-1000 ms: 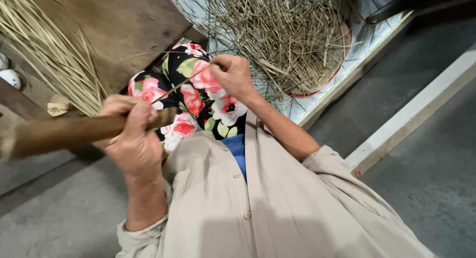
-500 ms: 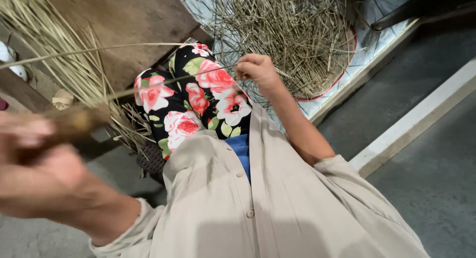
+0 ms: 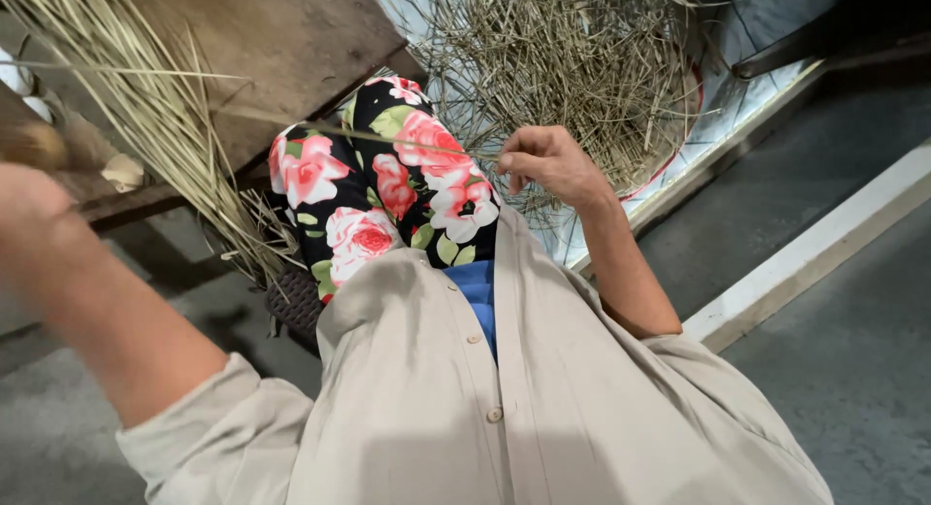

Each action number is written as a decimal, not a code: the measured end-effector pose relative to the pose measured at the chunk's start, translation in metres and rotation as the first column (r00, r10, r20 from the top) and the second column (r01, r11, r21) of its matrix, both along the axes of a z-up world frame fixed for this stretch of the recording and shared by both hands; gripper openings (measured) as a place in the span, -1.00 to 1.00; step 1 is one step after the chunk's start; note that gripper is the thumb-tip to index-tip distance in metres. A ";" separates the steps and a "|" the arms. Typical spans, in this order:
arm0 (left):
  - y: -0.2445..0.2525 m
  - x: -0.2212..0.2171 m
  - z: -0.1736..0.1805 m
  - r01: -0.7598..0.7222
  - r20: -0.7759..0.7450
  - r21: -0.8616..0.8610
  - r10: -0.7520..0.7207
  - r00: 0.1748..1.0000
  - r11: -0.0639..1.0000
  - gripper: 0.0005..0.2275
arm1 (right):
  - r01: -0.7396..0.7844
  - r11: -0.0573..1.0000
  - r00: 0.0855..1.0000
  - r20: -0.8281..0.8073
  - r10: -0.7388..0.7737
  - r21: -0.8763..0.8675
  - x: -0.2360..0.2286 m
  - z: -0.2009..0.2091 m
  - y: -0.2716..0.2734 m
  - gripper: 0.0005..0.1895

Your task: Securing straw bundles by wrapping and tightening fibers using a wooden tool.

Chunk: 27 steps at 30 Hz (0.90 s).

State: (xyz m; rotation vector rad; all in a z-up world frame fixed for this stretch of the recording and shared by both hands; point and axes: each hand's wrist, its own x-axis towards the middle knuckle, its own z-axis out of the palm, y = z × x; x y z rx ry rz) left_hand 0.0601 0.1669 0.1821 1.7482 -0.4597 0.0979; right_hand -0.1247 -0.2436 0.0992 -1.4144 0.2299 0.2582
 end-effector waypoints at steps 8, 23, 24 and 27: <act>-0.160 -0.071 -0.040 0.227 0.052 0.323 -0.256 0.965 0.919 -0.81 | 0.073 0.961 0.995 0.081 -0.053 -0.267 0.003 -0.027 0.038 -0.87; -0.209 -0.077 -0.097 -0.127 0.411 0.529 -0.122 0.904 0.839 -0.73 | 0.031 0.999 0.967 0.252 -0.026 -0.019 0.003 0.031 0.063 -0.92; -0.205 -0.069 -0.083 -0.126 0.410 0.529 -0.123 0.904 0.839 -0.73 | 0.032 0.999 0.968 0.251 -0.027 -0.020 -0.002 0.052 0.059 -0.92; -0.192 -0.040 -0.061 -0.010 0.093 0.624 -0.061 0.994 0.782 -0.58 | -0.032 0.995 0.994 0.099 0.042 -0.100 -0.016 0.112 0.050 -0.84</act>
